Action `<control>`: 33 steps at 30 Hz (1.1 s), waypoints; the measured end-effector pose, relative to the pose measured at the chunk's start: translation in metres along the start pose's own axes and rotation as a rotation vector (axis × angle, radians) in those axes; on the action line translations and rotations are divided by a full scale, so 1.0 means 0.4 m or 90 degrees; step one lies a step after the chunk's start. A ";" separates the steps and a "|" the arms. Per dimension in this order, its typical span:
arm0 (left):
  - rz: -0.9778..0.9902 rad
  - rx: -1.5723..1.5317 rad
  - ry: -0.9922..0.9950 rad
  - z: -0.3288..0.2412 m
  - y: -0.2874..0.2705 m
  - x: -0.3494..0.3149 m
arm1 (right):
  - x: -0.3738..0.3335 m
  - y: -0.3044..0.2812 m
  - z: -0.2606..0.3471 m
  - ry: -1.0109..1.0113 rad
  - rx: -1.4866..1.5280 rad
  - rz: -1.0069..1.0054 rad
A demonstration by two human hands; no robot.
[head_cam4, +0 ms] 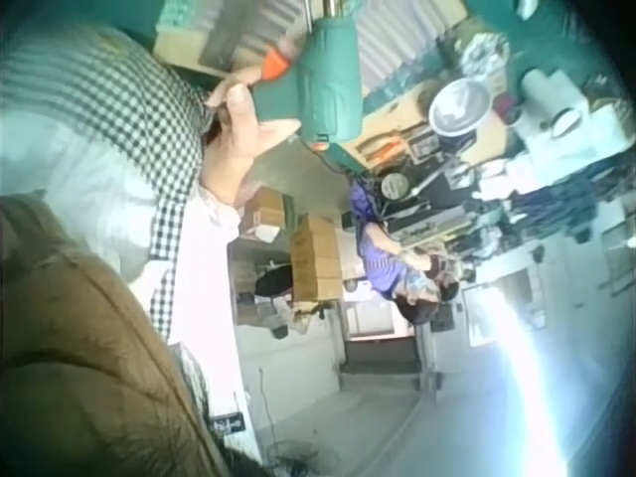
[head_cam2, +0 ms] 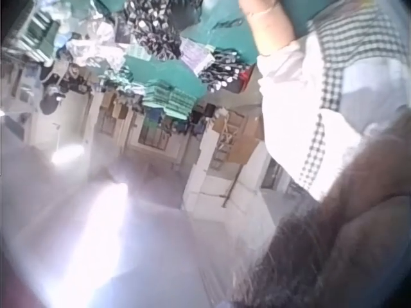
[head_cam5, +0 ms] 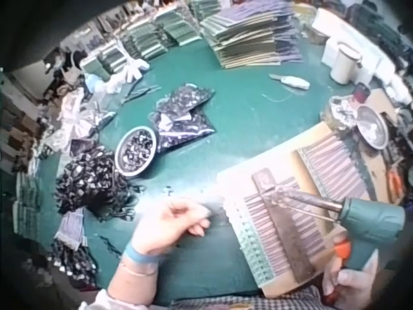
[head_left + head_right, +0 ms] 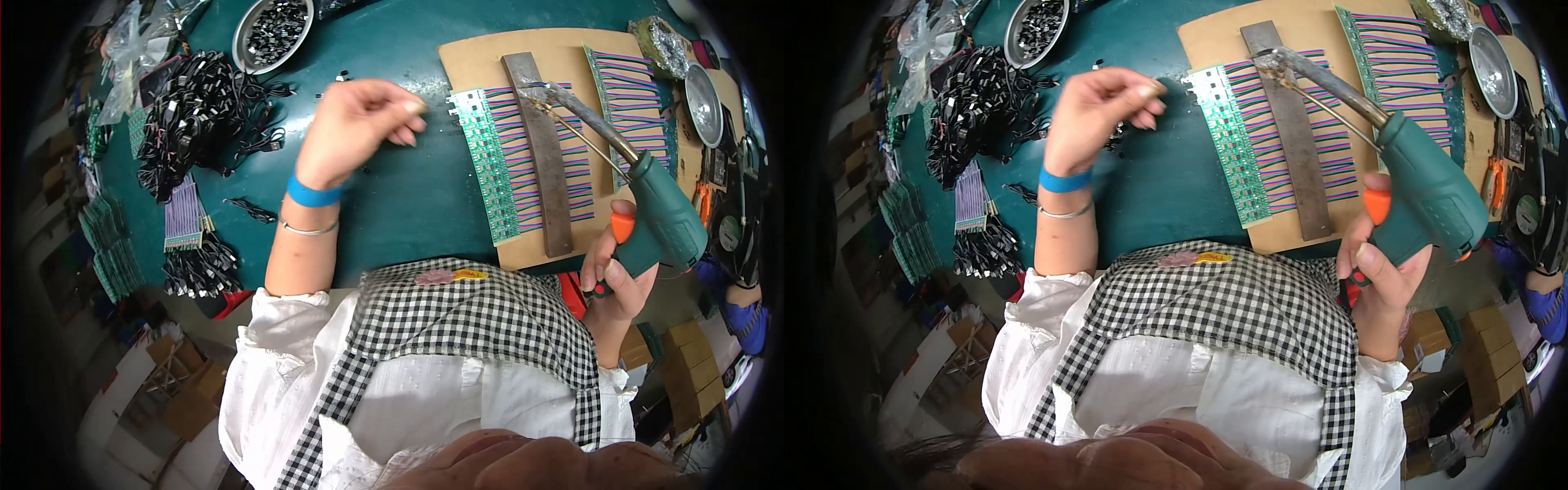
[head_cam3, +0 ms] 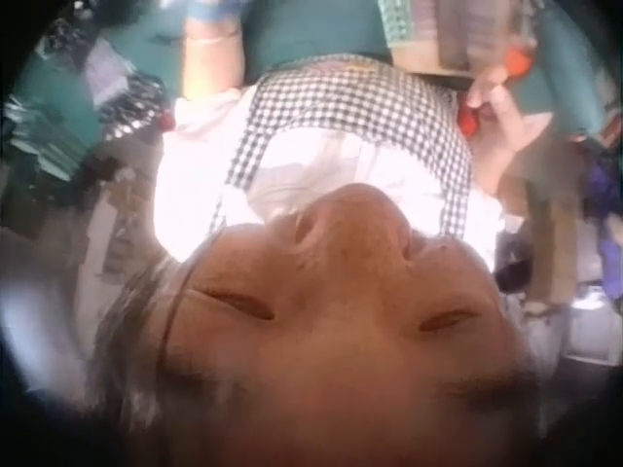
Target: The person solders electronic components onto circuit boards by picking up components from the workbench by hand, positioning them onto the boards, and soldering them with a handheld soldering tool.
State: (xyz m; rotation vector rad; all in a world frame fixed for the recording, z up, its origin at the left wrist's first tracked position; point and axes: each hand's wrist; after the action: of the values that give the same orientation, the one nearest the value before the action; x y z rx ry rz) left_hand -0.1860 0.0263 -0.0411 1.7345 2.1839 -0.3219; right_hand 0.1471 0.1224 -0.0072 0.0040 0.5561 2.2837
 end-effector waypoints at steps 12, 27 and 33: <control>-0.255 0.693 0.173 0.041 -0.055 -0.019 | 0.009 0.004 -0.015 -0.025 0.036 0.008; -0.248 0.485 0.230 -0.032 0.038 -0.076 | 0.020 0.051 -0.004 0.020 0.002 -0.025; -0.014 0.444 0.531 -0.079 0.201 -0.099 | 0.057 0.098 -0.025 0.027 -0.096 0.083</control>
State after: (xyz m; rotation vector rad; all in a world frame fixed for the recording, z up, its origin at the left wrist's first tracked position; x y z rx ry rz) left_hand -0.1037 0.0211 0.0058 2.5631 2.8876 -0.4640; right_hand 0.1021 0.1107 -0.0045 -0.0847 0.4155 2.4520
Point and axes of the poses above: each hand's wrist, its own x-axis towards the middle knuckle, its own y-axis out of the palm, z = x × y, and after that the axes turned 8 degrees about z, right-handed
